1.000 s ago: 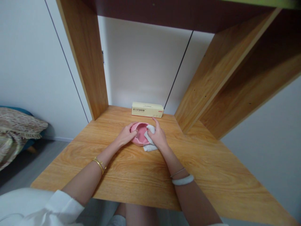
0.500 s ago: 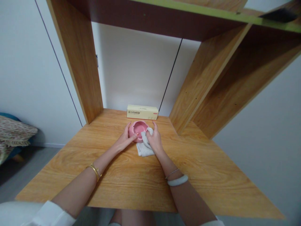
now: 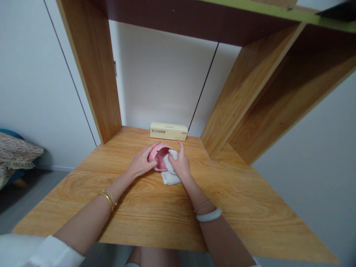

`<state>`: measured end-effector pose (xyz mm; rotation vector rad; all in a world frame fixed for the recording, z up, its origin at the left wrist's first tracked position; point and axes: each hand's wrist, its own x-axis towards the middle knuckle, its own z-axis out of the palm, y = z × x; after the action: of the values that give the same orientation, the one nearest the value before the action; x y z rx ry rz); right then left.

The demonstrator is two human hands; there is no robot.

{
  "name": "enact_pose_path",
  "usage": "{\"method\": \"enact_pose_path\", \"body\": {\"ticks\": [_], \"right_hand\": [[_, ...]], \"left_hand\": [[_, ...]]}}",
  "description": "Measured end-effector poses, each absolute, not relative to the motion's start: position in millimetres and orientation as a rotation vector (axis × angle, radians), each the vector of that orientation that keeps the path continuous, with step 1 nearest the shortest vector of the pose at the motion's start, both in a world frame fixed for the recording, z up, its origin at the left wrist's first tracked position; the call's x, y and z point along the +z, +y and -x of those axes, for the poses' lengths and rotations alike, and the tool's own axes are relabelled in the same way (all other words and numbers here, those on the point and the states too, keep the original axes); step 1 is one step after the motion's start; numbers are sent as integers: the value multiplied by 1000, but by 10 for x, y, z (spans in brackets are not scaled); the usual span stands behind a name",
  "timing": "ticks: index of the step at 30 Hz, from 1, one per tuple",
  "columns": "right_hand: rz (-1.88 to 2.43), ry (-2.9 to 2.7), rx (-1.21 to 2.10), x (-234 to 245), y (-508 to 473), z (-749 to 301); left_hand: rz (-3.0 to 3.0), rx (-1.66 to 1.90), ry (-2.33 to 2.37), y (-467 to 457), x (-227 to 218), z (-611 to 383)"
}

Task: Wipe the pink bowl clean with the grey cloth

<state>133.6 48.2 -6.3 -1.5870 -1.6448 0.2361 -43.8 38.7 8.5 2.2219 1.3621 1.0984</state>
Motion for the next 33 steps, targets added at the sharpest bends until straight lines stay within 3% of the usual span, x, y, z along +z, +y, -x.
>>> {"method": "enact_pose_path", "body": {"ticks": [15, 33], "right_hand": [[1520, -1645, 416, -125, 565, -1271], [1271, -1445, 458, -174, 610, -1270]], "left_hand": [[-1893, 1268, 1284, 556, -90, 460], [-1656, 1225, 1356, 618, -110, 519]]}}
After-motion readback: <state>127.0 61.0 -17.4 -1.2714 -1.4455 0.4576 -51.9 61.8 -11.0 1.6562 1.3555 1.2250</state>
